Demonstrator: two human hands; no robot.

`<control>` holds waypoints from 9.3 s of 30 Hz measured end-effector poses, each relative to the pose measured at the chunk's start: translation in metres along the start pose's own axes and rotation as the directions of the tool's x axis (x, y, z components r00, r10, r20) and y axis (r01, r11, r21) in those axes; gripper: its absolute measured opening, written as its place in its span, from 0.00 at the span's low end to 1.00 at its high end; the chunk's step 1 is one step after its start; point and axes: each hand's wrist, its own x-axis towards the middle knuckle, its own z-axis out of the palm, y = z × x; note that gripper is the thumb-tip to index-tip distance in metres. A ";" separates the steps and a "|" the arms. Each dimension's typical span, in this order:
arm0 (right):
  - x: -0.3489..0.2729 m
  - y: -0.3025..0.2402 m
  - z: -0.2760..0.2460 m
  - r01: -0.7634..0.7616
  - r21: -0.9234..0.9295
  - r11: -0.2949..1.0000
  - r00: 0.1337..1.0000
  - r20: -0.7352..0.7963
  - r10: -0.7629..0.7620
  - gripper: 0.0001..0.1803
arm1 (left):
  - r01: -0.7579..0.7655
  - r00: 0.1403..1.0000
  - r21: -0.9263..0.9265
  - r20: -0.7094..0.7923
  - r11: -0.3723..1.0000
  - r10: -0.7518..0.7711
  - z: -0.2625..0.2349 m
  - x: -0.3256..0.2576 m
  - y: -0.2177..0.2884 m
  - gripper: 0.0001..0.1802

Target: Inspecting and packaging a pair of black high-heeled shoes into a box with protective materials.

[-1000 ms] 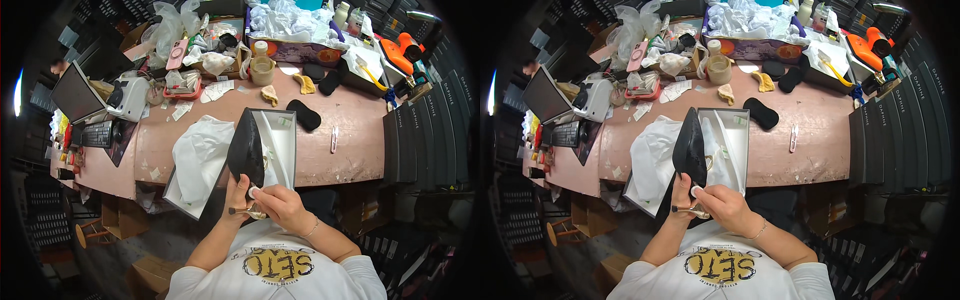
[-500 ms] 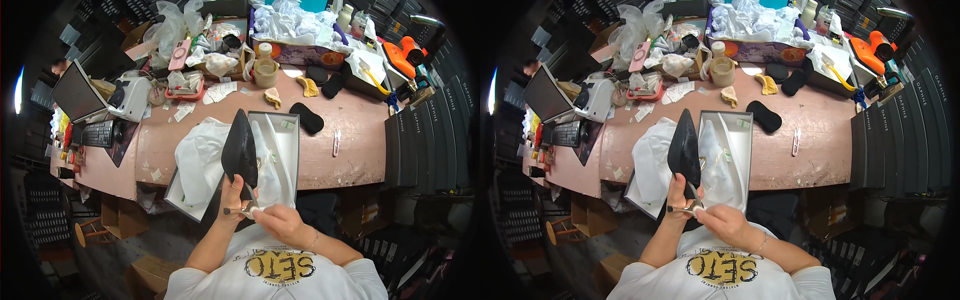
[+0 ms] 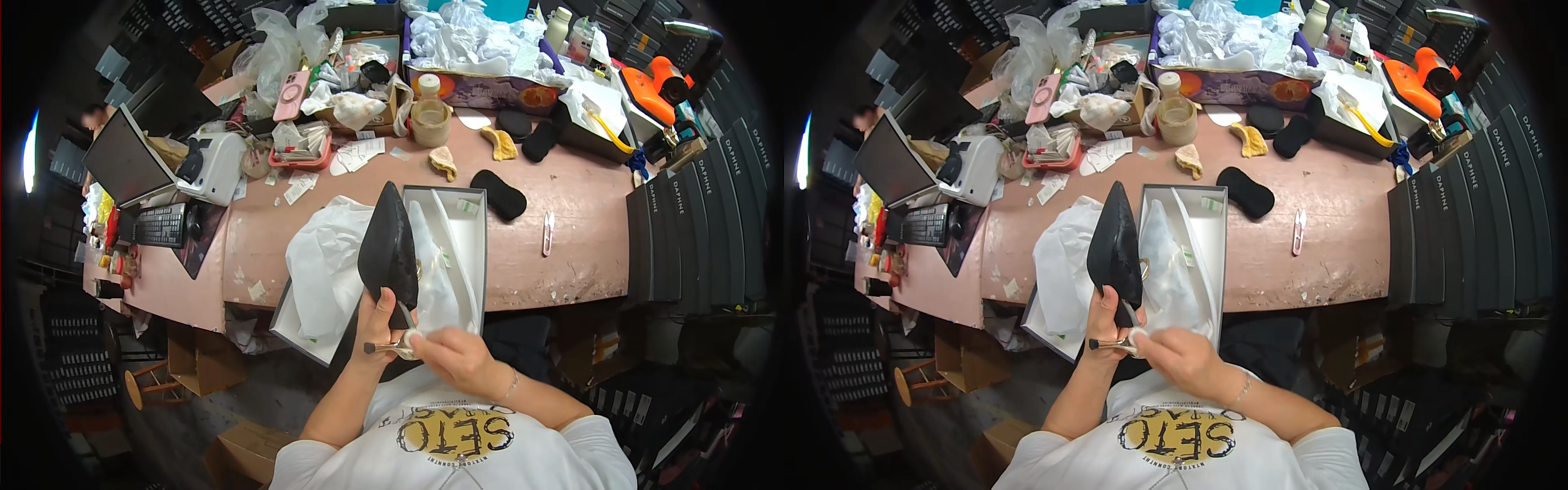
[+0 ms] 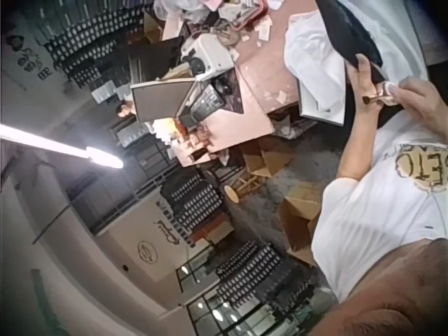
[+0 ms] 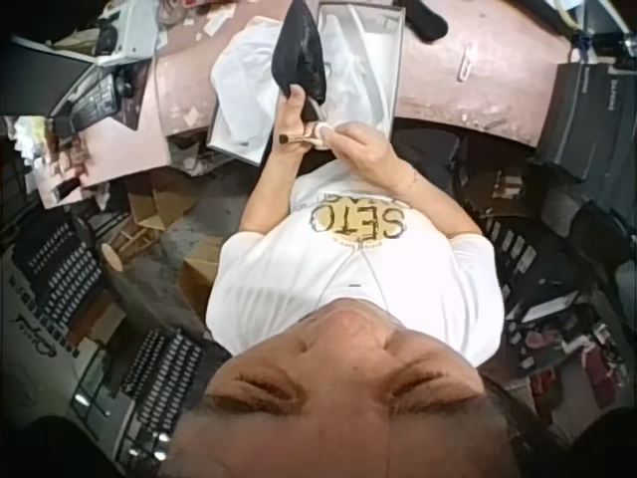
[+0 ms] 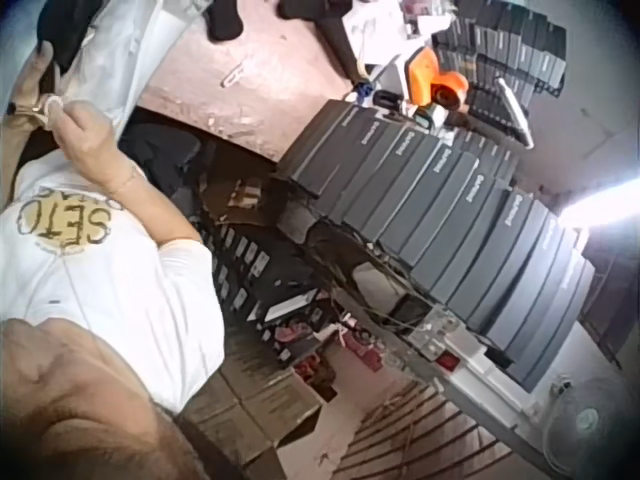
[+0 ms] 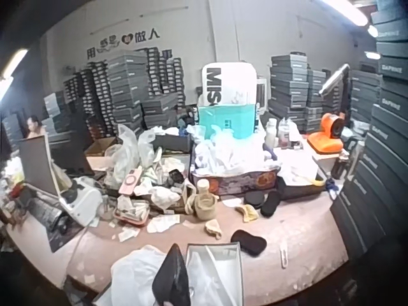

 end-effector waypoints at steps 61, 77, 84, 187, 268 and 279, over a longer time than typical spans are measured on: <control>0.060 0.032 -0.029 -0.158 -0.194 0.968 0.985 -0.100 0.140 0.42 | -0.072 0.937 0.100 -0.333 0.992 0.101 -0.009 -0.017 -0.012 0.30; 0.068 -0.011 0.004 0.173 -0.155 0.973 0.970 -0.142 -0.196 0.08 | -0.342 0.884 0.519 -0.105 0.784 0.455 -0.055 -0.006 -0.020 0.35; 0.107 0.030 -0.013 0.104 -0.111 0.988 0.990 -0.081 -0.113 0.04 | 0.196 0.978 -0.053 -0.059 0.979 -0.199 -0.026 -0.012 -0.019 0.31; 0.065 0.038 0.013 0.002 -0.118 0.993 0.970 0.242 0.027 0.31 | 0.092 0.996 -0.348 0.048 0.933 -0.080 -0.021 -0.017 -0.009 0.32; 0.039 0.046 0.048 -0.138 0.028 0.990 0.938 0.324 0.121 0.32 | 0.065 0.938 -0.250 -0.315 0.966 -0.145 -0.029 -0.025 -0.018 0.30; 0.109 0.169 0.013 -0.201 -0.602 0.773 0.845 0.292 0.447 0.12 | 0.234 0.952 -0.293 -0.123 0.927 -0.279 -0.029 -0.053 -0.014 0.27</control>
